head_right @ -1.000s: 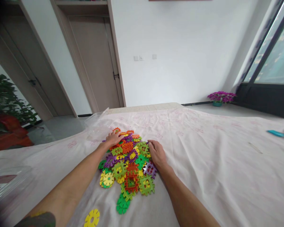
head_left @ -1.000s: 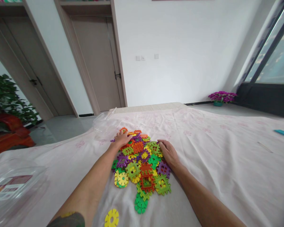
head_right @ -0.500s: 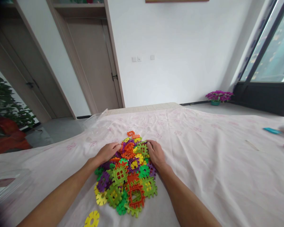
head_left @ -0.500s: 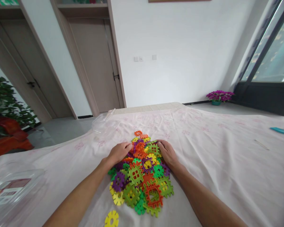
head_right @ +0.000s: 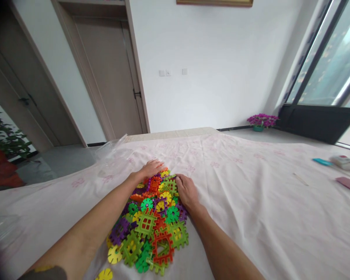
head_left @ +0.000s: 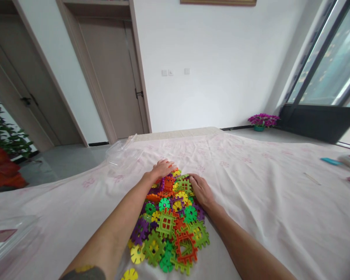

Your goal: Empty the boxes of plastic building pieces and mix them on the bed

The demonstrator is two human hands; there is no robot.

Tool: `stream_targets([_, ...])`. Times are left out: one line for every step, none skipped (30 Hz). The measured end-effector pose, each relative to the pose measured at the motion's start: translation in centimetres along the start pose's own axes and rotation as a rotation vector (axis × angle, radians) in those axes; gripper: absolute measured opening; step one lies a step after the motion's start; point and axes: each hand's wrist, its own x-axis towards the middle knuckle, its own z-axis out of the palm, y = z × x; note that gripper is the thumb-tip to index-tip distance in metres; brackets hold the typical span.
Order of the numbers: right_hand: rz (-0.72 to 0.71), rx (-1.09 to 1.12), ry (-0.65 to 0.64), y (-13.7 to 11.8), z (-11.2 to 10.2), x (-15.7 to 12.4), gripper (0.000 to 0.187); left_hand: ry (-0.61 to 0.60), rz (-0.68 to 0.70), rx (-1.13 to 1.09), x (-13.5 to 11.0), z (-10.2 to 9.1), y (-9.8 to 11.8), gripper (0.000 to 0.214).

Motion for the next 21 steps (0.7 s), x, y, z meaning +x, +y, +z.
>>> stream_targets([-0.002, -0.001, 0.002, 0.0, 0.0, 0.0, 0.044, -0.03, 0.013, -0.005, 0.4, 0.3, 0.3, 0.04])
stream_targets([-0.002, -0.003, 0.003, -0.1, 0.0, 0.0, 0.043, -0.058, 0.023, -0.009, 0.7, 0.6, 0.6, 0.036])
stream_targets([0.0, -0.008, 0.004, -0.1, 0.0, 0.0, 0.043, -0.082, 0.031, -0.012, 0.9, 0.7, 0.9, 0.033])
stream_targets([0.002, -0.012, 0.002, 0.0, 0.0, 0.0, 0.043, -0.101, 0.038, -0.016, 1.1, 0.7, 1.1, 0.031])
stream_targets([0.005, -0.017, 0.001, 0.0, 0.0, 0.0, 0.043, -0.116, 0.043, -0.018, 1.1, 0.6, 1.2, 0.031])
stream_targets([0.008, -0.023, -0.002, 0.1, 0.1, 0.0, 0.042, -0.128, 0.046, -0.021, 1.0, 0.4, 1.3, 0.032])
stream_targets([0.009, -0.029, -0.006, 0.2, 0.1, 0.0, 0.042, -0.138, 0.047, -0.023, 0.8, 0.2, 1.2, 0.033])
stream_targets([0.008, -0.034, -0.01, 0.4, 0.2, 0.0, 0.042, -0.144, 0.047, -0.025, 0.5, -0.1, 1.2, 0.032])
stream_targets([0.007, -0.04, -0.013, 0.5, 0.2, 0.1, 0.041, -0.149, 0.046, -0.027, 0.1, -0.4, 1.1, 0.03])
stream_targets([0.003, -0.045, -0.015, 0.6, 0.3, 0.1, 0.041, -0.151, 0.043, -0.03, -0.3, -0.7, 1.0, 0.027])
stream_targets([-0.003, -0.052, -0.018, 0.7, 0.3, 0.1, 0.041, -0.151, 0.041, -0.035, -0.9, -0.9, 0.9, 0.025])
stream_targets([-0.009, -0.06, -0.019, 0.8, 0.4, 0.1, 0.041, -0.149, 0.038, -0.04, -1.6, -1.1, 0.7, 0.023])
stream_targets([-0.014, -0.069, -0.021, 0.9, 0.4, 0.1, 0.04, -0.147, 0.035, -0.046, -2.3, -1.2, 0.6, 0.023])
stream_targets([-0.017, -0.078, -0.023, 0.9, 0.5, 0.1, 0.04, -0.142, 0.031, -0.054, -3.2, -1.3, 0.4, 0.024])
stream_targets([-0.019, -0.086, -0.027, 1.0, 0.5, 0.1, 0.04, -0.136, 0.025, -0.064, -4.1, -1.5, 0.3, 0.026])
stream_targets([-0.019, -0.092, -0.03, 0.9, 0.5, 0.1, 0.04, -0.129, 0.017, -0.075, -5.0, -1.7, 0.2, 0.029])
stream_targets([-0.018, -0.093, -0.03, 0.9, 0.5, 0.1, 0.04, -0.121, 0.008, -0.088, -6.0, -1.9, 0.0, 0.033])
stream_targets([-0.016, -0.09, -0.027, 0.7, 0.5, 0.1, 0.041, -0.113, 0.0, -0.103, -7.0, -2.2, 0.0, 0.037])
stream_targets([-0.014, -0.084, -0.022, 0.5, 0.4, 0.1, 0.042, -0.106, -0.005, -0.118, -8.1, -2.6, -0.1, 0.041])
stream_targets([-0.014, -0.076, -0.015, 0.3, 0.3, 0.0, 0.042, -0.098, -0.005, -0.133, -9.2, -3.0, -0.1, 0.044])
stream_targets([-0.018, -0.069, -0.01, 0.1, 0.2, -0.1, 0.043, -0.09, -0.003, -0.146, -10.2, -3.3, -0.1, 0.046])
